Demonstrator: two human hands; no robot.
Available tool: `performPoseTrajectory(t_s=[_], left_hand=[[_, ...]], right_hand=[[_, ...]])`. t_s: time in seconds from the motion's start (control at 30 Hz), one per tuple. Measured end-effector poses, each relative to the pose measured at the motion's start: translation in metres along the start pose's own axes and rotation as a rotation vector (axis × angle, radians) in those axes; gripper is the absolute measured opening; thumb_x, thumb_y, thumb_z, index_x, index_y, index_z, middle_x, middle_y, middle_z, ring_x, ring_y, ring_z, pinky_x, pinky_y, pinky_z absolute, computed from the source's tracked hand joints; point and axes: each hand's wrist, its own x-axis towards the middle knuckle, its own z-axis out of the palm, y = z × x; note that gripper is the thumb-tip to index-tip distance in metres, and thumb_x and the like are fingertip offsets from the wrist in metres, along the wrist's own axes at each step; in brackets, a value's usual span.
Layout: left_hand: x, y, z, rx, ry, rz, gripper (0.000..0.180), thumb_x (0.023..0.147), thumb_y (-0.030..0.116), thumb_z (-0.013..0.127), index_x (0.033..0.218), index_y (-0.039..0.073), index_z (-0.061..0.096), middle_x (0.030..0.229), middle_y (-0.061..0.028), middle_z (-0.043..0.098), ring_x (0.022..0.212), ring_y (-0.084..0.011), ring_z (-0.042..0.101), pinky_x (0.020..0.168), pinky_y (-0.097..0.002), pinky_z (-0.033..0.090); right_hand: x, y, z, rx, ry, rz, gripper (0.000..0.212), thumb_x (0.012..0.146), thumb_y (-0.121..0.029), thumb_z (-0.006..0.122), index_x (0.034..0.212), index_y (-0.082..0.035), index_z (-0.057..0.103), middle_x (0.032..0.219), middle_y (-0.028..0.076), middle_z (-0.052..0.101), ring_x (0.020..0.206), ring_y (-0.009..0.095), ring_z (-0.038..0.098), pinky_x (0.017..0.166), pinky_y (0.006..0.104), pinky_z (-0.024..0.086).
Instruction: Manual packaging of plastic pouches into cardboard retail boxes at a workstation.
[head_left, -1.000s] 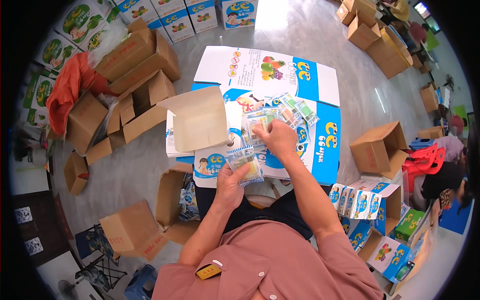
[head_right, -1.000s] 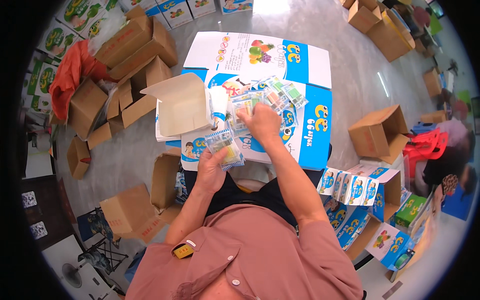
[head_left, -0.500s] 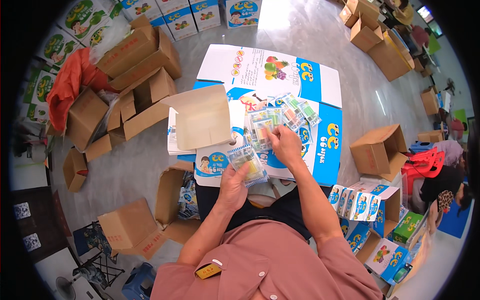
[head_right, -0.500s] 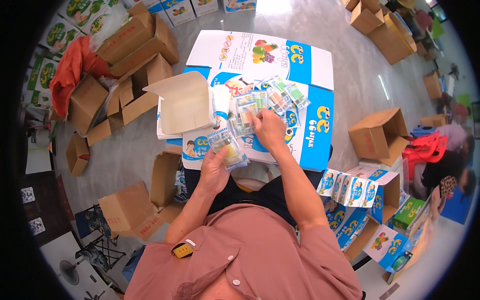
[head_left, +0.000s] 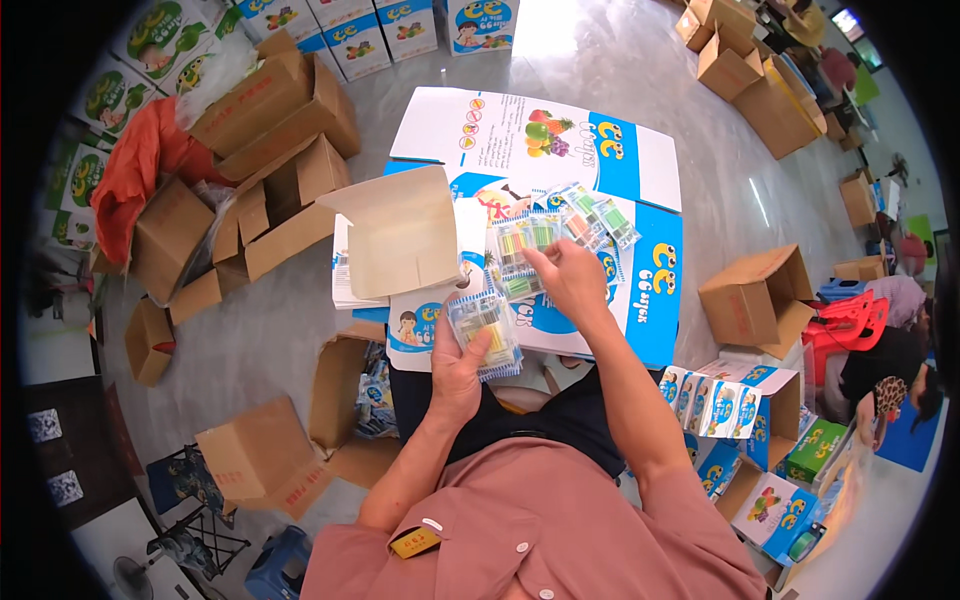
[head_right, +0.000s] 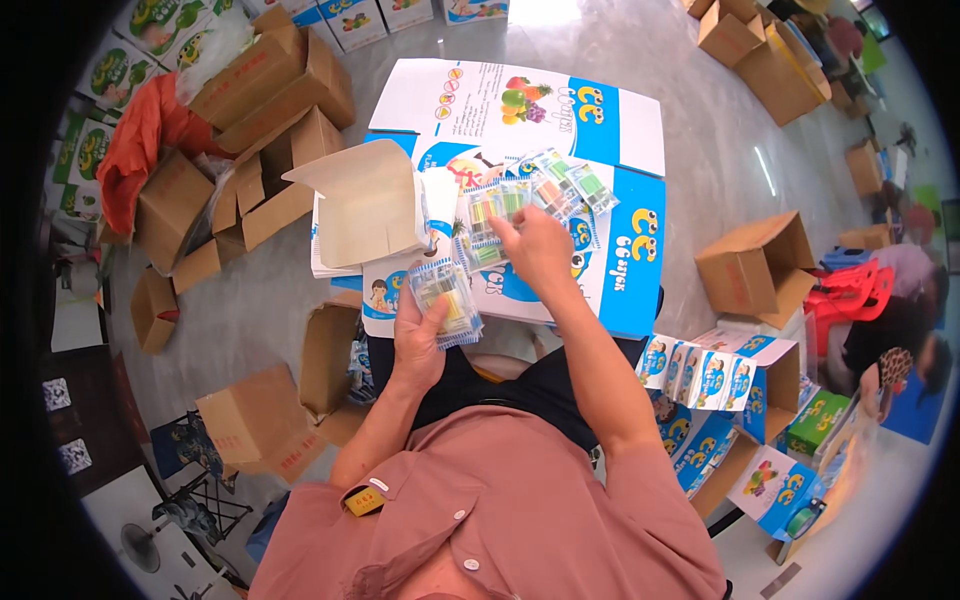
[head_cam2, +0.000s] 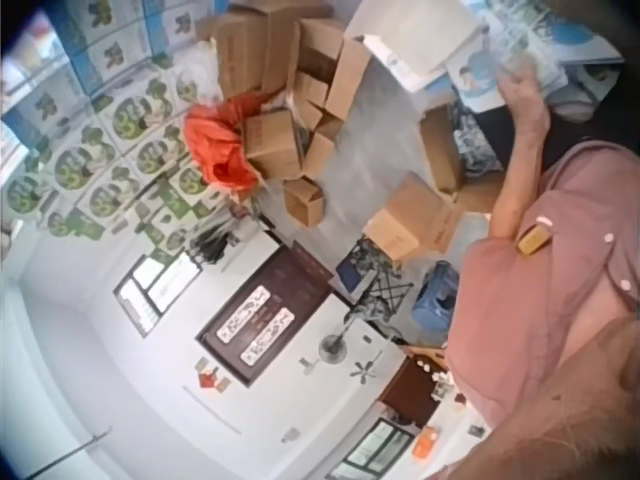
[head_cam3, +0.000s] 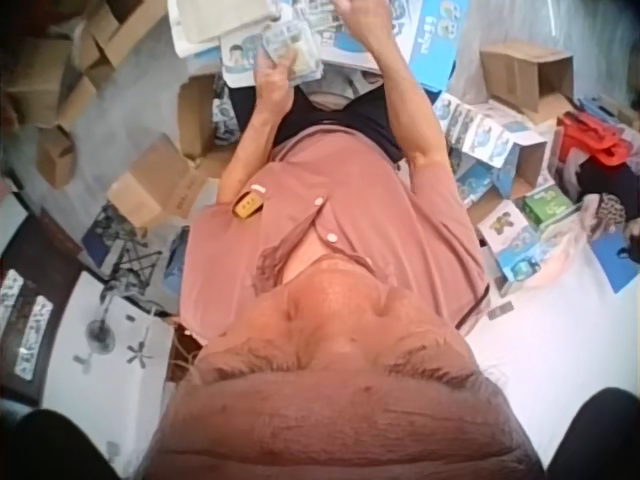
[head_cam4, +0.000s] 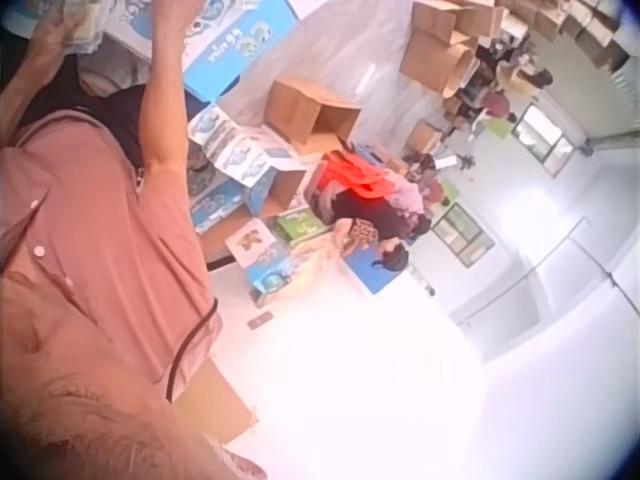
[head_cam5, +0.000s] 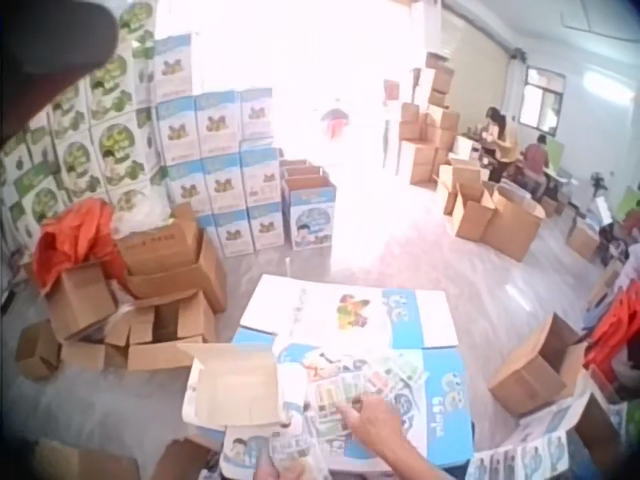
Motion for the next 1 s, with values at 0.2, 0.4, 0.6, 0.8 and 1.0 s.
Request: performPoseTrajectory(t_s=[0.2,0.4,0.6,0.8,1.0], left_hand=[[0.0,-0.003,-0.012,-0.078,-0.02,-0.131,0.035,0.099,0.014,0.064,0.131,0.004,0.057,0.12,-0.0057,0.068,0.111,-0.02,0.067,0.097,-0.04,0.054],[0.002,0.002,-0.01,-0.147,-0.074,-0.171,0.036,0.099,0.016,0.065,0.132,0.004,0.057,0.124,-0.0068,0.067,0.113,-0.0202,0.066,0.098,-0.0413,0.053],[0.005,-0.004,-0.007,-0.124,-0.168,-0.143,0.032,0.098,0.01,0.065,0.13,0.006,0.058,0.123,-0.0053,0.067,0.113,-0.0165,0.064,0.1,-0.0358,0.051],[0.003,-0.011,-0.001,-0.075,-0.037,-0.04,0.036,0.1,0.013,0.065,0.133,0.006,0.056,0.125,-0.0057,0.066,0.111,-0.0167,0.066,0.096,-0.0343,0.054],[0.0,-0.004,-0.004,-0.179,-0.059,-0.173,0.035,0.1,0.016,0.065,0.133,0.005,0.057,0.126,-0.0062,0.066,0.111,-0.0171,0.066,0.096,-0.0346,0.054]], right_hand=[[0.023,-0.013,0.023,-0.342,0.025,-0.031,0.042,0.082,-0.041,0.079,0.088,0.001,0.073,0.08,0.019,0.073,0.072,0.034,0.071,0.065,0.0424,0.053],[0.004,0.002,0.006,0.274,-0.187,-0.025,0.03,0.082,-0.03,0.079,0.081,-0.001,0.072,0.076,0.012,0.072,0.069,0.023,0.069,0.065,0.0369,0.053],[-0.051,0.004,-0.026,0.69,-0.497,-0.054,0.016,0.085,-0.014,0.079,0.09,-0.001,0.072,0.074,0.002,0.069,0.066,0.008,0.061,0.06,0.0236,0.047],[0.01,0.029,-0.007,0.268,-0.048,0.114,0.019,0.089,-0.02,0.075,0.091,-0.001,0.073,0.072,0.008,0.07,0.067,0.013,0.067,0.057,0.0283,0.049],[0.018,0.024,0.003,0.065,0.006,0.065,0.026,0.088,-0.027,0.074,0.087,-0.001,0.074,0.074,0.011,0.071,0.068,0.02,0.068,0.058,0.0328,0.049]])
